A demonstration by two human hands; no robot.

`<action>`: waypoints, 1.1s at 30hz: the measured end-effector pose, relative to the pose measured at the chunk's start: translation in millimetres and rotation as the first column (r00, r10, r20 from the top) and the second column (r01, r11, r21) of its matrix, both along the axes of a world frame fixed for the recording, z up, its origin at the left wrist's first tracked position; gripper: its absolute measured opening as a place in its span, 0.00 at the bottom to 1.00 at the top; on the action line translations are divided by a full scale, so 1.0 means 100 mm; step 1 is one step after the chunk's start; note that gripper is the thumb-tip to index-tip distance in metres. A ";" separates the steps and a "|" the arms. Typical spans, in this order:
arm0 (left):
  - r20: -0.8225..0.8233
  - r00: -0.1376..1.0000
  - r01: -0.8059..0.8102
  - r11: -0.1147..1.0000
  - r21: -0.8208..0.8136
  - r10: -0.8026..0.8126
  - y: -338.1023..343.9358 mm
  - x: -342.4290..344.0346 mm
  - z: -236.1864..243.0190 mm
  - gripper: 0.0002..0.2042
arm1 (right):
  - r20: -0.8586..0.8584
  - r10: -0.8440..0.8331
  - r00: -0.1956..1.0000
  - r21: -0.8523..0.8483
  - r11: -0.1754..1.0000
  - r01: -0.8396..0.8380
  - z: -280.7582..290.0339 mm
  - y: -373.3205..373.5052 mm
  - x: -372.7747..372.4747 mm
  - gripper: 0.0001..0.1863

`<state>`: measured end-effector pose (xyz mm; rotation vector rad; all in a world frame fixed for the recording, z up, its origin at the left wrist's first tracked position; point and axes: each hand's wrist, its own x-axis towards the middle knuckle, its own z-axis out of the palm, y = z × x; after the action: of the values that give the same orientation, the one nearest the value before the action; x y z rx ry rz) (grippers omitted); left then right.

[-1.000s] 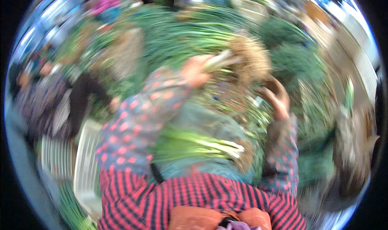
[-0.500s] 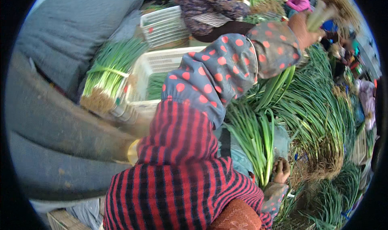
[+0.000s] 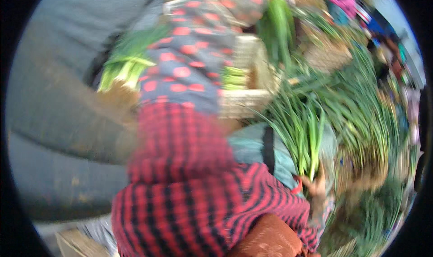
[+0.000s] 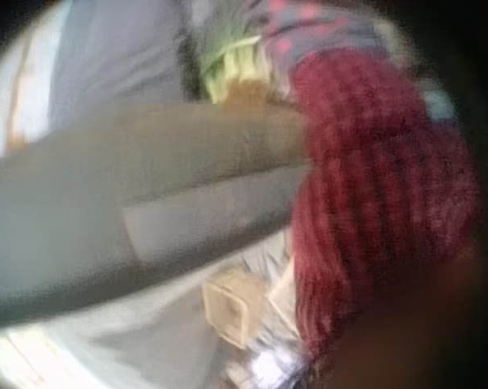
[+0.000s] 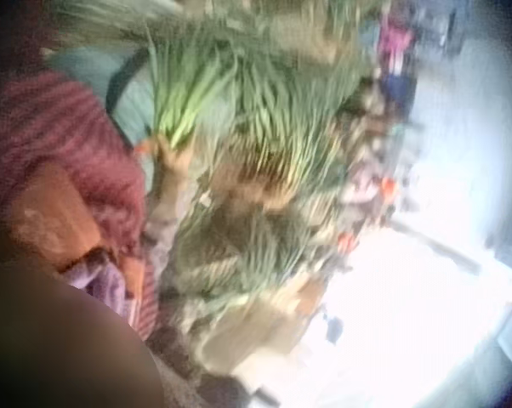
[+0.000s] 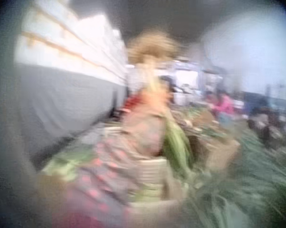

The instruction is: The person sits among large piles of green onions and repeatedly trims the root ends and outer layers by hand. Trimmed onions are placed into a white plastic basket beside them.

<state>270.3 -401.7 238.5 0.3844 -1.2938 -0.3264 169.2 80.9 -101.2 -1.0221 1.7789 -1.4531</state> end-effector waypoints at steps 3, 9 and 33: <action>0.127 0.985 0.102 0.990 0.096 -0.114 0.07 -0.19 -0.36 0.16 | -0.227 -0.165 0.960 0.221 0.951 0.215 -0.06 0.00 0.02 0.59; 0.365 0.834 0.347 0.908 0.237 -0.414 0.71 -0.52 -1.04 0.15 | -0.089 -0.281 0.956 0.313 0.903 0.294 0.03 0.27 -0.03 0.56; -0.199 0.979 0.041 0.999 -0.028 -0.046 -0.32 0.31 0.37 0.14 | -0.012 -0.154 0.988 0.335 0.930 0.149 -0.06 0.10 -0.06 0.30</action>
<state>300.8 -433.2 275.4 0.2952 -1.1099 -0.3768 163.2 90.8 -107.1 -0.7101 2.0443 -1.1819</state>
